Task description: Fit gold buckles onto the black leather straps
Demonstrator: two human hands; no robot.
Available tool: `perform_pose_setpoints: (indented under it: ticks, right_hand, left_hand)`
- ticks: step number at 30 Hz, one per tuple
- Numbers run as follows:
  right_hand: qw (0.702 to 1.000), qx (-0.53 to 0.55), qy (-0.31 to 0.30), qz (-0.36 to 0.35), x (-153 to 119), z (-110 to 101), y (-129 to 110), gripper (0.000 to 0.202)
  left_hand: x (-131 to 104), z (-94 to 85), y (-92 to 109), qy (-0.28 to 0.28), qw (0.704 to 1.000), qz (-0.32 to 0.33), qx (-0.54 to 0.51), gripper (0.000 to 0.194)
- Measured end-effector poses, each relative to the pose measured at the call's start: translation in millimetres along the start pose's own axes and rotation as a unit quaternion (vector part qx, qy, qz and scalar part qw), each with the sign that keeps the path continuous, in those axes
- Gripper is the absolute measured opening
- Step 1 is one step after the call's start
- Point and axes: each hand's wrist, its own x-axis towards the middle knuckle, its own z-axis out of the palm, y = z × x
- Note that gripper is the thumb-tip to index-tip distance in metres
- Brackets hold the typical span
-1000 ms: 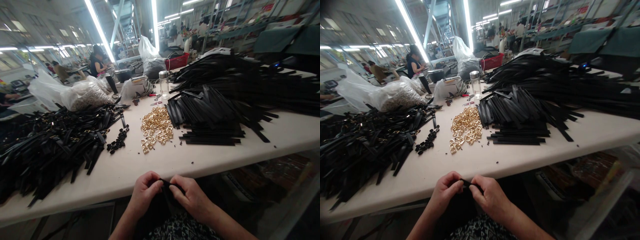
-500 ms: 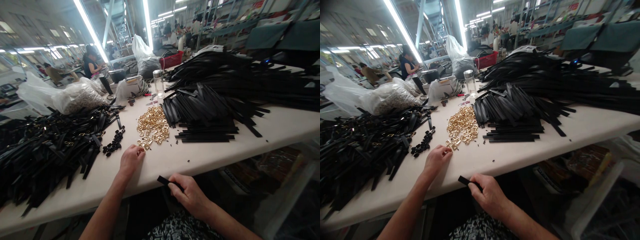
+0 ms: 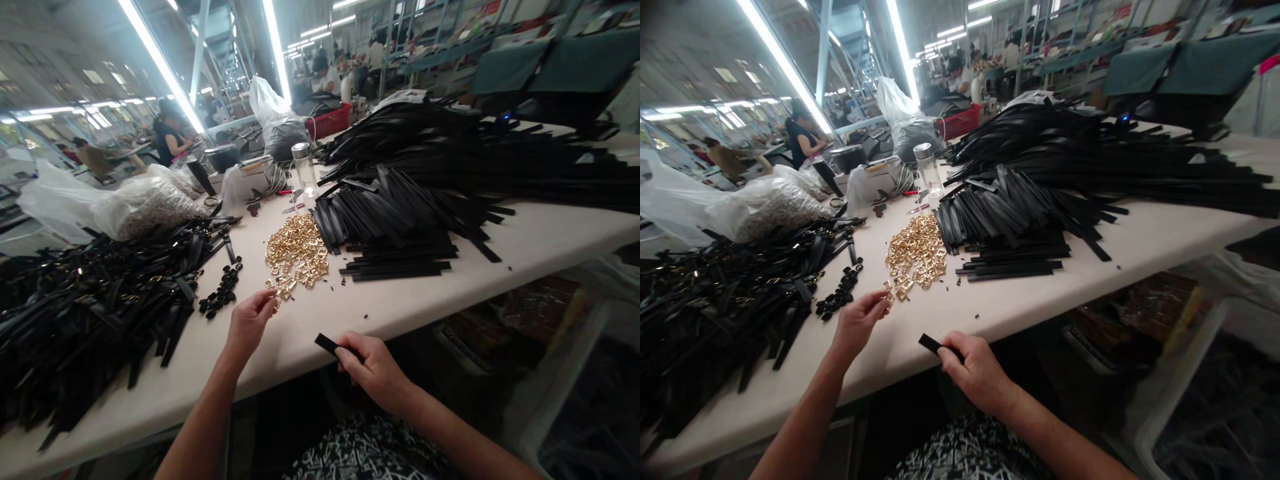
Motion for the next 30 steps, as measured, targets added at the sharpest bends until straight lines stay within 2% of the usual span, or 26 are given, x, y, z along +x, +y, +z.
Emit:
perform_pose_setpoints:
  ticks: [4,7,10,13,16,19,22,30]
  right_hand:
    - [0.999,0.033,0.033,0.005,12,-2,-4,0.020]
    - [0.997,0.064,0.046,-0.001,24,1,-9,0.018]
    - [0.994,0.100,0.041,-0.022,31,7,-14,0.018]
    - [0.989,0.142,0.025,-0.038,30,11,-14,0.018]
    - [0.969,0.247,0.026,0.008,25,12,-11,0.023]
    - [0.944,0.326,0.026,0.038,21,12,-10,0.029]
    - [0.948,0.319,0.005,0.008,20,13,-15,0.030]
    - [0.975,0.208,0.049,-0.059,24,14,-16,0.021]
  left_hand:
    - [-29,6.8,32,-0.042,0.995,-0.019,-0.089,0.024]
    - [-48,13.6,51,-0.095,0.990,-0.006,-0.106,0.024]
    - [-58,20.1,61,-0.131,0.986,0.007,-0.106,0.024]
    - [-61,23.7,64,-0.122,0.987,0.009,-0.102,0.023]
    - [-61,24.1,66,-0.107,0.988,-0.001,-0.115,0.025]
    - [-62,24.9,69,-0.117,0.980,-0.025,-0.157,0.031]
    - [-63,29.0,71,-0.145,0.968,-0.043,-0.201,0.040]
    - [-65,41.3,61,-0.156,0.965,-0.048,-0.207,0.042]
